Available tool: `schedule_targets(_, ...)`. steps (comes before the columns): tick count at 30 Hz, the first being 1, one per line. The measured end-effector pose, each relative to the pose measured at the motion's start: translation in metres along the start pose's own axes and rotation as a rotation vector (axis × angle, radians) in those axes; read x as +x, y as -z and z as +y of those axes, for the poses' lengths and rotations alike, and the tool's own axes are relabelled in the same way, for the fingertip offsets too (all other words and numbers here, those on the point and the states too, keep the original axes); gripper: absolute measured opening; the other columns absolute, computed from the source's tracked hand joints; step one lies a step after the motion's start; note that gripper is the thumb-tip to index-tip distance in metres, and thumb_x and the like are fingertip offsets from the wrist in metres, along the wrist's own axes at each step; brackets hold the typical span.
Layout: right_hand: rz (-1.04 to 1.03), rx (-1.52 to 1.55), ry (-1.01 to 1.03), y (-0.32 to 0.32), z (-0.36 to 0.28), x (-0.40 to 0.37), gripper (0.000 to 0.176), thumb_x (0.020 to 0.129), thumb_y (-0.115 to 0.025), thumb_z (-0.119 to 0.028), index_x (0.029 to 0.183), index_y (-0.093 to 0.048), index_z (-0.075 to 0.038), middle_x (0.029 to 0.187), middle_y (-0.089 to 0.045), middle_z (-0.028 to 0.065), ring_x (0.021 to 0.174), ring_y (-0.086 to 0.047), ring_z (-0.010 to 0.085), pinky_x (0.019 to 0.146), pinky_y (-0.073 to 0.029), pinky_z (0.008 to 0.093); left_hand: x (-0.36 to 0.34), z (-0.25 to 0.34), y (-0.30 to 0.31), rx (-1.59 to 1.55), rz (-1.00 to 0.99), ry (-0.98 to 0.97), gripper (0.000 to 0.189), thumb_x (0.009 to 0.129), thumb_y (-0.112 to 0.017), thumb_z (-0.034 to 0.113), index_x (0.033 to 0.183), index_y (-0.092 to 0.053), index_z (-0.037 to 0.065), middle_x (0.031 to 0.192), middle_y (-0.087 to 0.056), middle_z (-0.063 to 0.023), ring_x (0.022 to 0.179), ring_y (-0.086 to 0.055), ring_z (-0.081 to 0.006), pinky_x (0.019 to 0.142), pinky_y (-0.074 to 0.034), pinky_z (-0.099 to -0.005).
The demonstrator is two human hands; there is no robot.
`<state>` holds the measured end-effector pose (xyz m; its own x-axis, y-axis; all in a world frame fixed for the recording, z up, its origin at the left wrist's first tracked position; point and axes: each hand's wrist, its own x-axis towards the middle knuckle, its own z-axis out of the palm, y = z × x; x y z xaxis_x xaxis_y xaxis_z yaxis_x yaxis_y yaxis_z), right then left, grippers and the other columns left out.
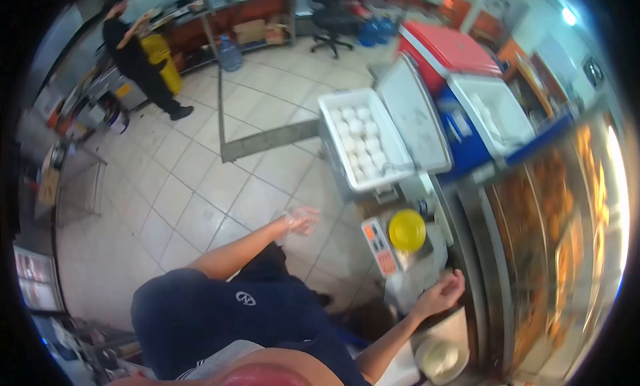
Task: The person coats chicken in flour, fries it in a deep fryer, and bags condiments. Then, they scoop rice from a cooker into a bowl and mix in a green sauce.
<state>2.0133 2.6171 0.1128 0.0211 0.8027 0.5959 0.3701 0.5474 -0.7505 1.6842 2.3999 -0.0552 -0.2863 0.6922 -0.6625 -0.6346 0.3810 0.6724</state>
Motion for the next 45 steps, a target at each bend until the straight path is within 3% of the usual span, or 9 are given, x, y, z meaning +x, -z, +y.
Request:
schedule_targets(19,-1.923,0.149,-0.152,-0.548,-0.072,-0.195,0.023,0.084,-0.060,-0.014,0.104,-0.061,-0.002,0.084,-0.065,0.0096,0.071,-0.062,0.0158,0.066,-0.049,0.0281,-0.008,0.174,0.404,-0.240,0.684,-0.260,0.026,0.085,-0.057,0.026,0.104,-0.056,0.008,0.100,-0.064,-0.0083,0.082,-0.063,-0.0216,0.070,-0.051,-0.0331)
schedule_targets(23,-1.830,0.056,-0.148,-0.634,-0.094,-0.150,0.021,0.084,-0.057,-0.014,0.102,-0.062,-0.004,0.083,-0.064,0.0101,0.073,-0.062,0.0169,0.065,-0.049,0.0294,0.079,0.153,0.501,0.879,0.810,-0.572,0.018,0.082,-0.055,0.020,0.085,-0.063,0.004,0.100,-0.064,-0.0136,0.083,-0.062,-0.0255,0.075,-0.050,-0.0369)
schedule_targets(29,-1.820,0.151,0.181,-0.833,-0.105,-0.099,0.019,0.084,-0.058,-0.014,0.098,-0.061,-0.001,0.084,-0.065,0.0097,0.072,-0.062,0.0154,0.063,-0.049,0.0285,0.068,0.060,0.599,1.427,1.004,0.028,0.015,0.076,-0.058,0.012,0.084,-0.063,0.001,0.093,-0.064,-0.0197,0.085,-0.062,-0.0297,0.069,-0.051,-0.0413)
schedule_targets(31,-1.828,0.169,0.246,-0.892,-0.153,-0.070,0.020,0.084,-0.058,-0.014,0.099,-0.061,-0.002,0.083,-0.065,0.0092,0.071,-0.062,0.0152,0.062,-0.049,0.0283,0.053,0.043,0.626,1.245,0.598,0.607,0.019,0.071,-0.065,0.009,0.088,-0.062,0.001,0.094,-0.064,-0.0200,0.079,-0.062,-0.0281,0.064,-0.052,-0.0411)
schedule_targets(34,-1.862,0.162,0.182,-0.964,-0.203,-0.028,0.020,0.084,-0.057,-0.014,0.101,-0.060,-0.003,0.082,-0.064,0.0083,0.070,-0.061,0.0146,0.060,-0.048,0.0278,0.068,-0.009,0.618,0.782,1.063,0.584,0.029,0.079,-0.056,0.028,0.090,-0.066,0.004,0.097,-0.064,-0.0181,0.085,-0.062,-0.0287,0.073,-0.049,-0.0406)
schedule_targets(38,-1.837,0.147,-0.020,-1.058,-0.189,0.009,0.018,0.086,-0.056,-0.014,0.100,-0.060,-0.004,0.082,-0.062,0.0091,0.070,-0.061,0.0155,0.061,-0.048,0.0275,0.106,0.049,0.632,-0.377,0.917,0.835,0.037,0.070,-0.070,0.012,0.103,-0.058,0.004,0.101,-0.059,-0.0173,0.074,-0.061,-0.0262,0.058,-0.052,-0.0405)
schedule_targets(41,-1.683,0.025,0.047,-1.089,-0.100,0.010,0.020,0.084,-0.056,-0.016,0.098,-0.061,-0.004,0.087,-0.064,0.0134,0.073,-0.063,0.0252,0.066,-0.049,0.0333,0.135,0.161,0.615,0.331,1.004,-0.120,0.039,0.081,-0.060,0.017,0.116,-0.050,0.004,0.098,-0.059,-0.0154,0.075,-0.060,-0.0288,0.056,-0.052,-0.0425)
schedule_targets(42,-1.579,-0.062,0.217,-1.094,-0.077,0.016,0.021,0.082,-0.056,-0.017,0.097,-0.062,-0.003,0.090,-0.064,0.0154,0.076,-0.063,0.0301,0.069,-0.049,0.0369,0.200,0.180,0.711,-0.170,0.854,0.626,0.033,0.086,-0.053,0.018,0.114,-0.051,0.003,0.092,-0.059,-0.0150,0.073,-0.059,-0.0283,0.053,-0.050,-0.0418)
schedule_targets(45,-1.803,-0.549,0.090,-1.084,-0.065,0.042,0.028,0.081,-0.055,-0.027,0.096,-0.064,-0.005,0.096,-0.064,0.0192,0.086,-0.062,0.0335,0.077,-0.049,0.0403,0.322,0.336,0.816,0.723,0.774,0.494,0.026,0.083,-0.054,0.018,0.105,-0.057,0.005,0.086,-0.061,-0.0147,0.073,-0.059,-0.0279,0.060,-0.049,-0.0403)
